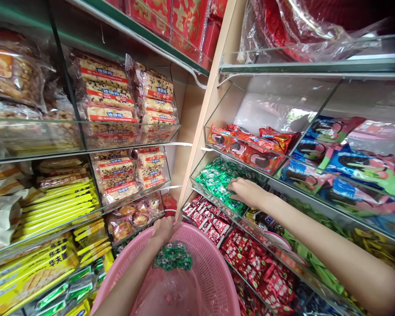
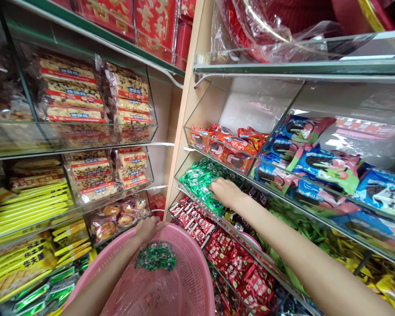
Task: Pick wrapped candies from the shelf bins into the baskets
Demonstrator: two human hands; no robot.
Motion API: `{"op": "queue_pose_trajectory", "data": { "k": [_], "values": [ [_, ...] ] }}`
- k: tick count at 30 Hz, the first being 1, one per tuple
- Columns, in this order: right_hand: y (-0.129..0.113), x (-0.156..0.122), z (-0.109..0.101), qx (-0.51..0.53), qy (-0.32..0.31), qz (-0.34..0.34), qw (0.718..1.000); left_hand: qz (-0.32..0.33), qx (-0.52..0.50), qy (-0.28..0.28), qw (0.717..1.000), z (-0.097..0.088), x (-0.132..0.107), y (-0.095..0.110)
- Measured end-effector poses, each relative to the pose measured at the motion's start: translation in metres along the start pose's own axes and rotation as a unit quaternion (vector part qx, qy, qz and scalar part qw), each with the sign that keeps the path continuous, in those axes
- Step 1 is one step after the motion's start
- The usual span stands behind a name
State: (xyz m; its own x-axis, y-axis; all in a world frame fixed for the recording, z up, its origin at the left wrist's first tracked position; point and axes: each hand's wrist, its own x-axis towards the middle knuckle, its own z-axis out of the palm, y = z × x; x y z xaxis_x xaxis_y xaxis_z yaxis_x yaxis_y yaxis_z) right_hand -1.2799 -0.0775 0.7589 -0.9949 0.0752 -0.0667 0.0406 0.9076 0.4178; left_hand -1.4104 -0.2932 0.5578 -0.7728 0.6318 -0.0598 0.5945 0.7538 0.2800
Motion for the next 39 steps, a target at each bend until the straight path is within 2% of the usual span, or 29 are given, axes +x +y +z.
{"op": "queue_pose_trajectory", "data": {
  "k": [8, 15, 20, 24, 30, 32, 36, 37, 39],
  "values": [
    [0.002, 0.008, 0.006, 0.077, 0.011, -0.008, 0.997, -0.002, -0.014, -0.007, 1.000, 0.000, 0.001, -0.004],
    [0.003, 0.014, 0.015, 0.153, 0.053, -0.054, 0.985, -0.020, -0.014, -0.007, 1.000, -0.001, 0.000, -0.007],
    [0.003, 0.016, 0.021, 0.178, 0.054, -0.053, 0.981, -0.017, -0.007, -0.004, 1.000, 0.001, 0.001, -0.007],
    [0.006, 0.016, 0.015, 0.178, 0.066, -0.049, 0.981, -0.015, -0.003, -0.003, 1.000, 0.002, 0.002, -0.008],
    [0.015, 0.010, -0.004, 0.191, 0.073, -0.043, 0.978, -0.013, -0.004, -0.007, 1.000, 0.000, 0.002, -0.007],
    [0.018, 0.007, -0.009, 0.213, 0.052, -0.025, 0.975, -0.011, 0.000, -0.010, 1.000, 0.000, 0.003, -0.006],
    [0.019, 0.003, -0.013, 0.274, -0.035, 0.001, 0.961, -0.004, 0.003, -0.005, 1.000, 0.001, 0.005, -0.004],
    [0.018, 0.004, -0.013, 0.282, -0.038, 0.005, 0.959, -0.004, 0.001, -0.004, 1.000, 0.002, 0.005, -0.003],
    [0.016, 0.006, -0.014, 0.285, -0.001, 0.015, 0.958, -0.003, -0.001, -0.002, 1.000, 0.003, 0.006, -0.003]
  ]
}}
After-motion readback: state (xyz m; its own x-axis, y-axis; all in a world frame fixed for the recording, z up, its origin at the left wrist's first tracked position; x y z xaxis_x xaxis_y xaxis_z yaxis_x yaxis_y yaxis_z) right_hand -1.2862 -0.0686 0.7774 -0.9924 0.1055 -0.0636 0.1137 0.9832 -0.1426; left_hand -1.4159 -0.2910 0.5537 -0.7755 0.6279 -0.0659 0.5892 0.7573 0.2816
